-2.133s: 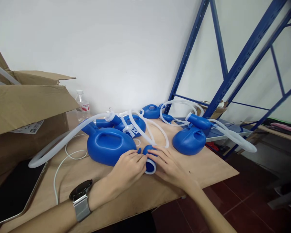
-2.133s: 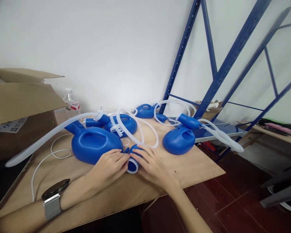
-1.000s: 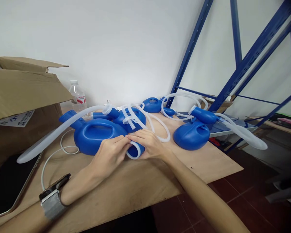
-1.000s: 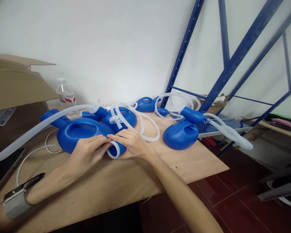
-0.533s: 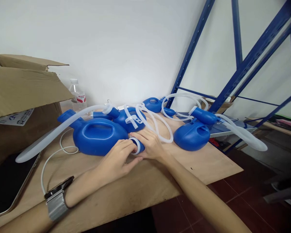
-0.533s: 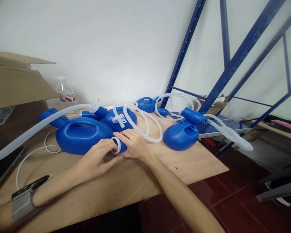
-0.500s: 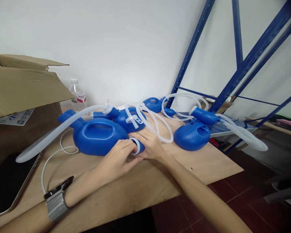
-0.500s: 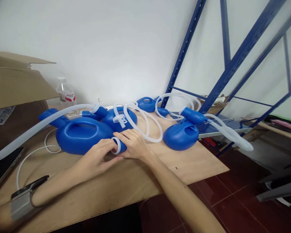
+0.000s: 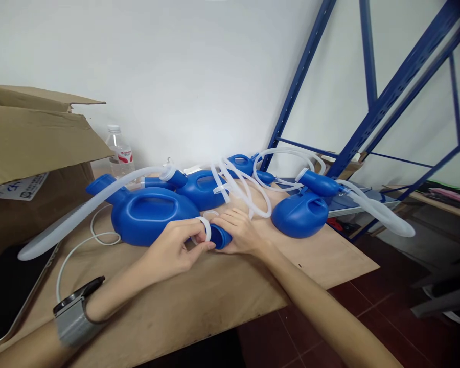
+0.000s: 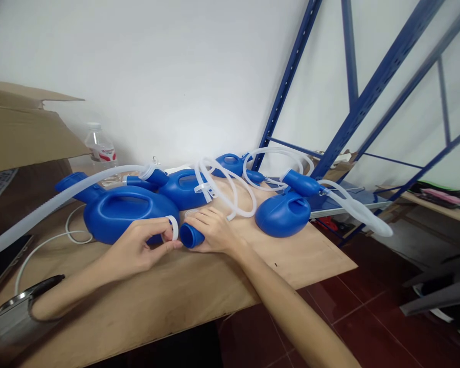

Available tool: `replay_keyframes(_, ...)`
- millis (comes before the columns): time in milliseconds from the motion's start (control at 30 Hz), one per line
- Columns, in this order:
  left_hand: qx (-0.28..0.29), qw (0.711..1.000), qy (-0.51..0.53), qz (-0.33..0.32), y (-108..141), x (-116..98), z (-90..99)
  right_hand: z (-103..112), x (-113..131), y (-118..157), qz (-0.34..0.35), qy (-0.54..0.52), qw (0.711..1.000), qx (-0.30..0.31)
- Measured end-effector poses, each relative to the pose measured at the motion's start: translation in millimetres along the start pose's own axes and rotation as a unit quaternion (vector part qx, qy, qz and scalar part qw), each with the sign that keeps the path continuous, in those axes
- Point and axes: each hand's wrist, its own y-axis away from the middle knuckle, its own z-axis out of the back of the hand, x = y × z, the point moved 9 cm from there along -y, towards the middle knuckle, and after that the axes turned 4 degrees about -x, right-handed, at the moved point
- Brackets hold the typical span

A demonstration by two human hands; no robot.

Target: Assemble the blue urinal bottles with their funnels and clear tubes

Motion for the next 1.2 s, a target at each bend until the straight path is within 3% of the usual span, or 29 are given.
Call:
replay_keyframes(133, -0.039, 0.998, -0.039, -0.031, 2.6, -0.5, 6.4, -0.4, -11.1, 0.2, -0.067, -0.043, 0.997, 0.020)
replay_keyframes(267, -0.058, 0.991, -0.093, -0.077, 8.3, -2.6, 0.6, 11.8, -23.3, 2.7, -0.110, -0.055, 0.992, 0.035)
replay_keyframes(433, -0.103, 0.972, -0.162, -0.139, 15.5, -9.9, -1.6, 19.7, -20.0, 2.3, -0.081, -0.056, 0.991, 0.087)
replay_keyframes(633, -0.142, 0.958, -0.175, -0.176, 23.0, -13.2, -0.4, 16.1, -22.0, 6.3, -0.060, -0.056, 0.991, 0.105)
replay_keyframes(733, -0.165, 0.942, -0.210, -0.204, 27.2, -15.3, 1.0, 8.0, -33.4, 14.3, -0.085, -0.076, 0.981, 0.154)
replay_keyframes(867, -0.178, 0.938, -0.227, -0.189, 25.2, -14.5, 6.4, 3.4, -42.4, 13.0, -0.157, -0.133, 0.959, 0.196)
replay_keyframes(967, -0.201, 0.943, -0.206, -0.168, 17.1, -19.3, 19.7, 1.8, -43.6, -1.7, -0.223, -0.148, 0.943, 0.196)
replay_keyframes(1033, -0.226, 0.939, -0.198, -0.166, 8.8, -28.6, 35.9, -3.2, -39.2, -17.0, -0.227, -0.147, 0.943, 0.195)
replay_keyframes(1133, -0.247, 0.941, -0.177, -0.148, -8.7, -43.9, 71.4, -15.3, -33.0, -41.8, -0.204, -0.150, 0.951, 0.178)
replay_keyframes(1200, -0.224, 0.967, -0.100, -0.070, -23.0, -40.1, 99.1, -28.0, -33.7, -52.9, -0.211, -0.160, 0.948, 0.175)
